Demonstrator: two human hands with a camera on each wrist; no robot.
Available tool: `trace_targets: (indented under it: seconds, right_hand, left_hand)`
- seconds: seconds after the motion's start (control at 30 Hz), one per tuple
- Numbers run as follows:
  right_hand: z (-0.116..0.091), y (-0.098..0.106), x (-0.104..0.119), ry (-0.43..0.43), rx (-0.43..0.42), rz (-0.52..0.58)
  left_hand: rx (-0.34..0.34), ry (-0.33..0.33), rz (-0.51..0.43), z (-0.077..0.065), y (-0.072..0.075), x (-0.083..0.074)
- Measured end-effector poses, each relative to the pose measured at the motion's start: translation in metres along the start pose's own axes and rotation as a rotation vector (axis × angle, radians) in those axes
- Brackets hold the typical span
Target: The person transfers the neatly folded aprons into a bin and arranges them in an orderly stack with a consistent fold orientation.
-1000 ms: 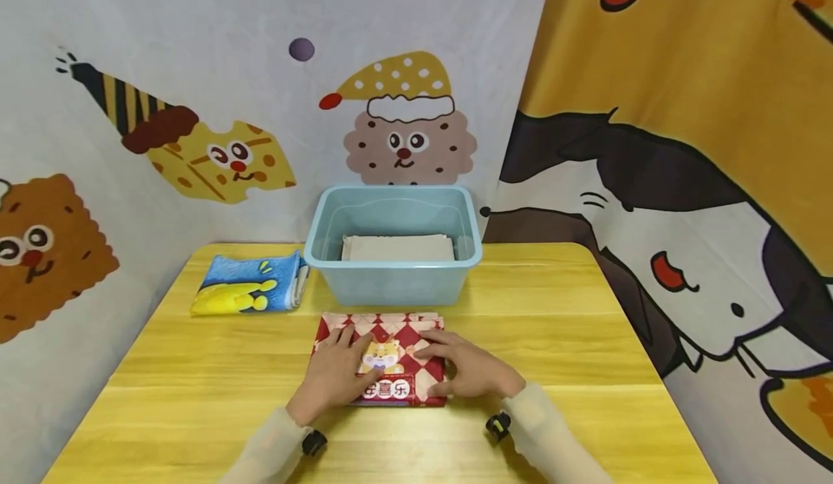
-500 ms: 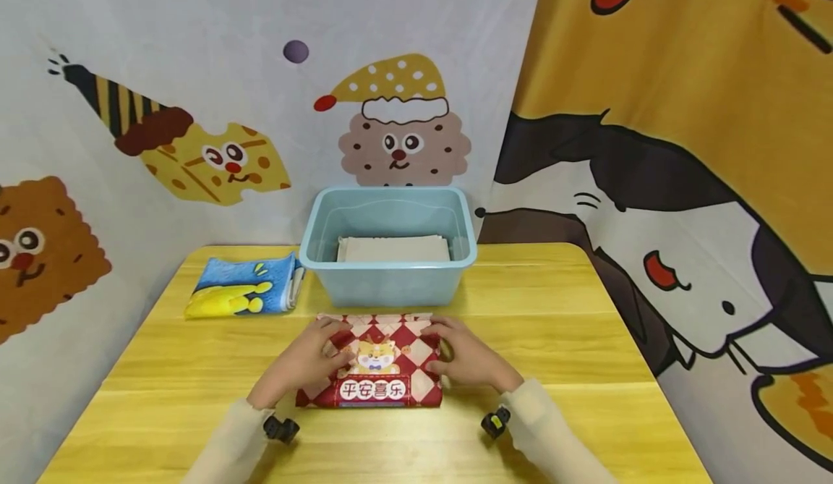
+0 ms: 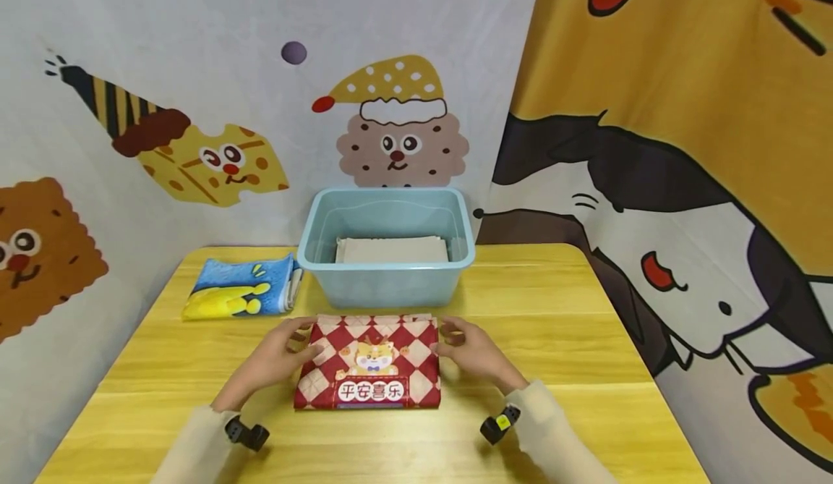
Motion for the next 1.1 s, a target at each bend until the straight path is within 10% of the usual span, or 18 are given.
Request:
trace_targets:
  seconds: [0.27, 0.53, 0.77, 1.1]
  right_hand:
    - [-0.002, -0.003, -0.007, -0.137, 0.0, 0.208]
    - [-0.004, -0.013, -0.005, -0.238, 0.046, 0.173]
    - [-0.002, -0.016, 0.002, -0.316, 0.049, 0.13]
    - [0.001, -0.023, 0.012, -0.329, 0.027, 0.179]
  left_hand:
    - [0.082, 0.138, -0.322, -0.008, -0.001, 0.022]
    - [0.145, 0.165, -0.488, -0.009, -0.005, 0.025]
    - [0.2, 0.206, -0.542, -0.01, -0.009, 0.025]
    - [0.1, 0.307, -0.473, -0.01, -0.012, 0.013]
Point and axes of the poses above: each hand's wrist, its own z-axis towards the middle knuckle, its own y-axis out of the back of the hand, x = y × z, the point moved 5 cm from there along z, towards the middle knuckle, and after that the axes turned 15 degrees about x, right-handed, at the moved point
